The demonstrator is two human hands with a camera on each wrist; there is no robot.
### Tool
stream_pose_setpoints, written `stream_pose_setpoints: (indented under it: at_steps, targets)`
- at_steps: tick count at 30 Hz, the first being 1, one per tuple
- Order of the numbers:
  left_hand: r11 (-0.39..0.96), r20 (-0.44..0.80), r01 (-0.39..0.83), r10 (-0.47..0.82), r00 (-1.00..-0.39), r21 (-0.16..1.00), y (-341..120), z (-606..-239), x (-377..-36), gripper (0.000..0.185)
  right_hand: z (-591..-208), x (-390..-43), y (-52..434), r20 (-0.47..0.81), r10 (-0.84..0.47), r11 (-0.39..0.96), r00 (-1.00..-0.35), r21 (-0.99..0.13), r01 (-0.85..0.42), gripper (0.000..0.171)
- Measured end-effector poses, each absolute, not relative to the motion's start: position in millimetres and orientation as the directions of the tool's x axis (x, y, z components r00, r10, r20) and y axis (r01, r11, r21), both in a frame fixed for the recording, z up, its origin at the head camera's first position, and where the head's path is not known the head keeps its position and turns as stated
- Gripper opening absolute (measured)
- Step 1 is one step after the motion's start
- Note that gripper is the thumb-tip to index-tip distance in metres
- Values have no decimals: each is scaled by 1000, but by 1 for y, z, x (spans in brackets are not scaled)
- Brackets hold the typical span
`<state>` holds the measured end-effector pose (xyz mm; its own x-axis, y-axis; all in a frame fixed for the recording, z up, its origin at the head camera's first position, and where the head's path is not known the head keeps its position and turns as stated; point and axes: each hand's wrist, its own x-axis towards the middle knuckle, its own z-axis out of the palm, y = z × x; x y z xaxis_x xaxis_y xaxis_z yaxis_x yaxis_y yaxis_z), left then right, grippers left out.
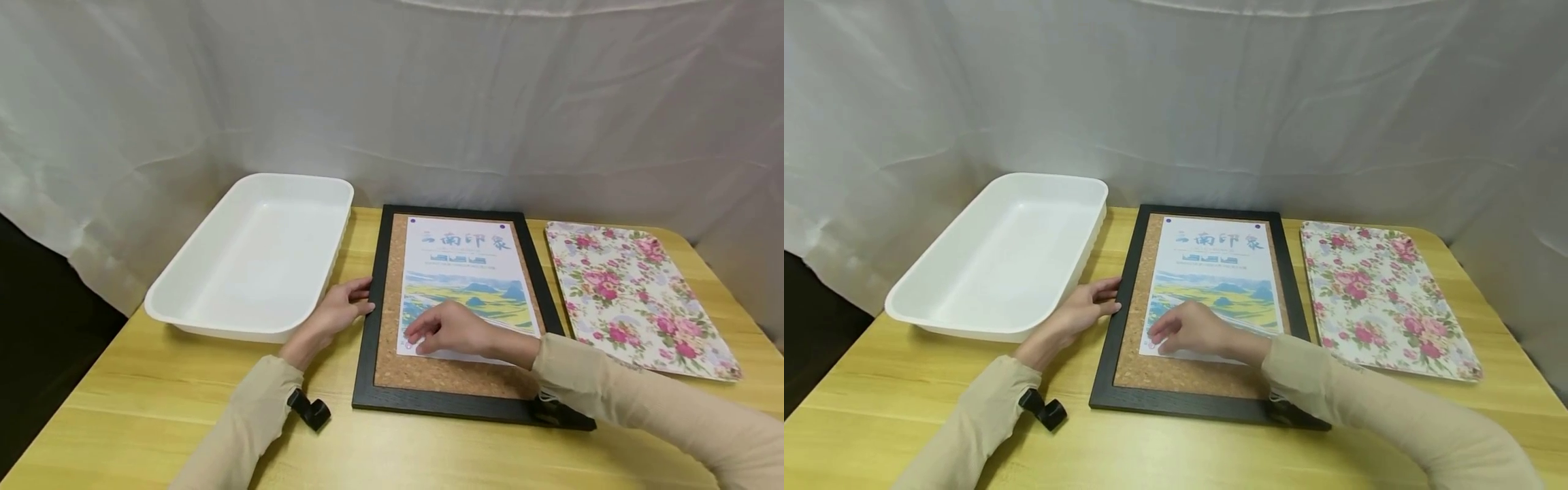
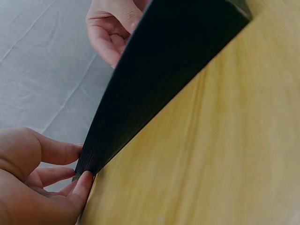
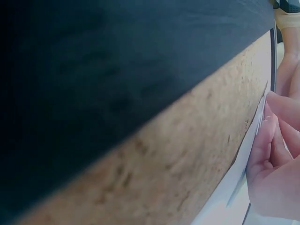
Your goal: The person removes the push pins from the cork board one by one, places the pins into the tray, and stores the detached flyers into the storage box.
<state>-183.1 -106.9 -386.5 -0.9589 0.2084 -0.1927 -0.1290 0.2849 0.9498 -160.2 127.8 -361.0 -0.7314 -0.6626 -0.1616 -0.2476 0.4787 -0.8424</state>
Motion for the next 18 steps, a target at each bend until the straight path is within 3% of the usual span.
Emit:
stream_pose_setpoints:
  at_steps: [18]
  targets:
    - [292,-188,-122,209,-960,949,-107,-385,-182,59,-358,-165,120,-102,-731,474,-674,-788,-394,12]
